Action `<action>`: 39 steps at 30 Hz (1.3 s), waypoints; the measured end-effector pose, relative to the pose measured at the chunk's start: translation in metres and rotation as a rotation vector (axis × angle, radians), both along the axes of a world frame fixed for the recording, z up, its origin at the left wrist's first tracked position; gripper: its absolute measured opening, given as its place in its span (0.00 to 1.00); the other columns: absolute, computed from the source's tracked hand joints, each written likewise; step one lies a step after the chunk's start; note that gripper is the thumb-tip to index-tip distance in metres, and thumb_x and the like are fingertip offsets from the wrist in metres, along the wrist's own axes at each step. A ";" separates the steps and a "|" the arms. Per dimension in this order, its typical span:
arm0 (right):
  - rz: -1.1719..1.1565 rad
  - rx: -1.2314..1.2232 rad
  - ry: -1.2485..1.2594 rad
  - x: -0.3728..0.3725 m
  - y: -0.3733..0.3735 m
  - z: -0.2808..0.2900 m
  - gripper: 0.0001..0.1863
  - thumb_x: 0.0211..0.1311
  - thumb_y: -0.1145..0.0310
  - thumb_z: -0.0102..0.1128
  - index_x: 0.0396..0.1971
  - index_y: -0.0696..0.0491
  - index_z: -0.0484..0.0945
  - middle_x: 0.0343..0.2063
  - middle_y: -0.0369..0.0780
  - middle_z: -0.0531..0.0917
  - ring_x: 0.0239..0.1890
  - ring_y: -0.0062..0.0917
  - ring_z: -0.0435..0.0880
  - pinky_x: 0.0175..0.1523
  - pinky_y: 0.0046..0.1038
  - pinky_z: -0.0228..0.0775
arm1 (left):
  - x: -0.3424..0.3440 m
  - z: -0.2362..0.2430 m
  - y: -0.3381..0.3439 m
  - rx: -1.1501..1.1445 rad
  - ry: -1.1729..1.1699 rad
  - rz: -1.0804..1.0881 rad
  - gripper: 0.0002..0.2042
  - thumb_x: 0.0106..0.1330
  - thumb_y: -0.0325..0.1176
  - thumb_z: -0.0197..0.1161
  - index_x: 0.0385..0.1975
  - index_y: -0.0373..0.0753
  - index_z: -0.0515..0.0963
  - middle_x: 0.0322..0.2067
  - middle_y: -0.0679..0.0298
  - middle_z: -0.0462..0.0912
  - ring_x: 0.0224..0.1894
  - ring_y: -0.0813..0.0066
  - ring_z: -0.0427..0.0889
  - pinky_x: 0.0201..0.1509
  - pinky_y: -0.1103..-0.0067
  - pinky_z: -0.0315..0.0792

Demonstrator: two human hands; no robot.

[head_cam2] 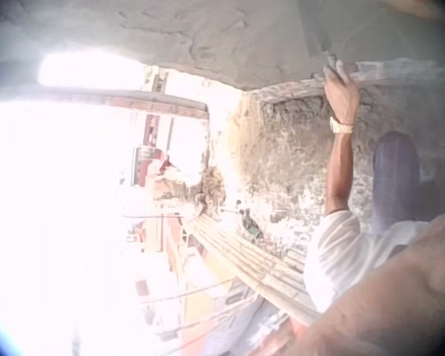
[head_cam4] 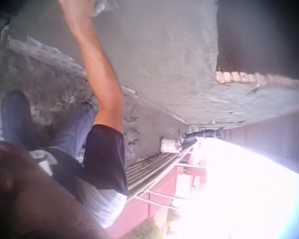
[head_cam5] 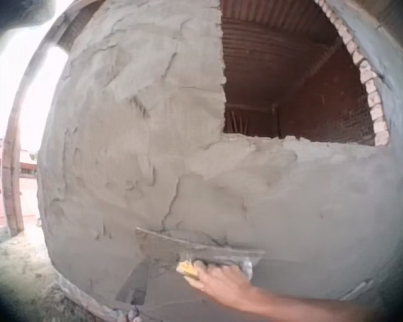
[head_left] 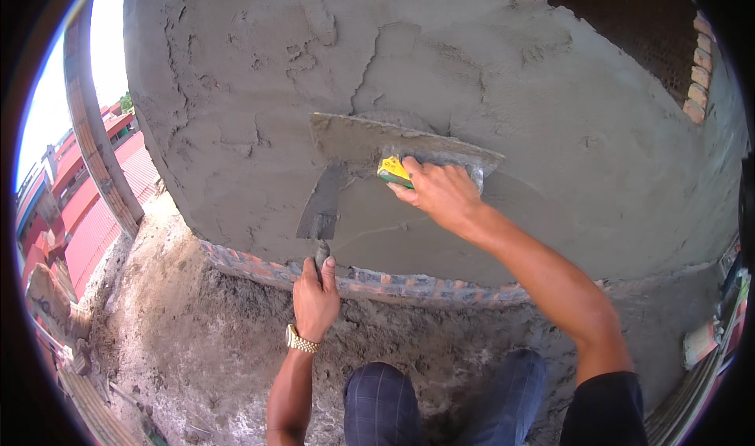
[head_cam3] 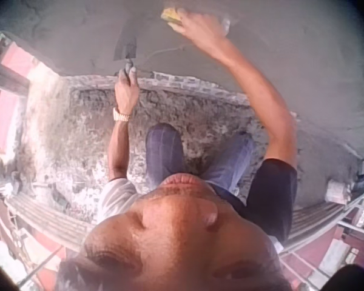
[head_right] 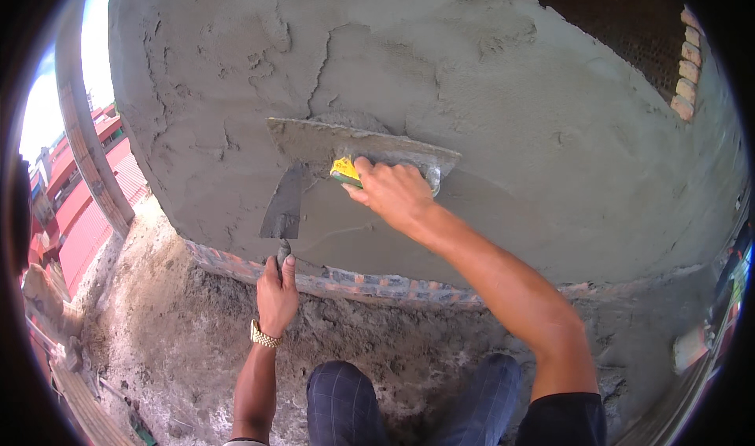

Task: The person applies mortar to a brick wall using a trowel and a hawk, smoothing the surface with the trowel and collecting more mortar from a pile on the ground.

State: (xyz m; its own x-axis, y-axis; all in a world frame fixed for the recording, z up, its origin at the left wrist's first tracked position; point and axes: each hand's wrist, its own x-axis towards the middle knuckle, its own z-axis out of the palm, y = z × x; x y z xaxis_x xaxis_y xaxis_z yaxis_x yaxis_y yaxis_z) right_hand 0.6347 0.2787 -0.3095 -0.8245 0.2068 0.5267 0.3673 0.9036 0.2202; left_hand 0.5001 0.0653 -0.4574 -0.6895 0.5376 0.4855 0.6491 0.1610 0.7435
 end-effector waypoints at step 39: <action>-0.038 -0.440 0.346 0.160 0.102 0.205 0.31 0.64 0.36 0.59 0.16 0.49 0.68 0.06 0.29 0.61 0.04 0.14 0.57 0.11 0.21 0.47 | 0.042 0.243 0.090 -0.071 0.475 -0.158 0.26 0.77 0.51 0.49 0.26 0.31 0.65 0.16 0.48 0.67 0.20 0.60 0.70 0.28 0.63 0.65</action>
State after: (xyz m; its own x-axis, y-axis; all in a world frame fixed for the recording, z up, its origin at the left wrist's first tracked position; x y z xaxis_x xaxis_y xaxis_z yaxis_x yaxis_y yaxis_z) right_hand 0.7947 0.3805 -0.1045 -0.6062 0.4948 0.6226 0.3856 0.8676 -0.3140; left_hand 0.5416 0.1552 -0.2143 -0.3088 0.6603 0.6846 0.9336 0.0731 0.3507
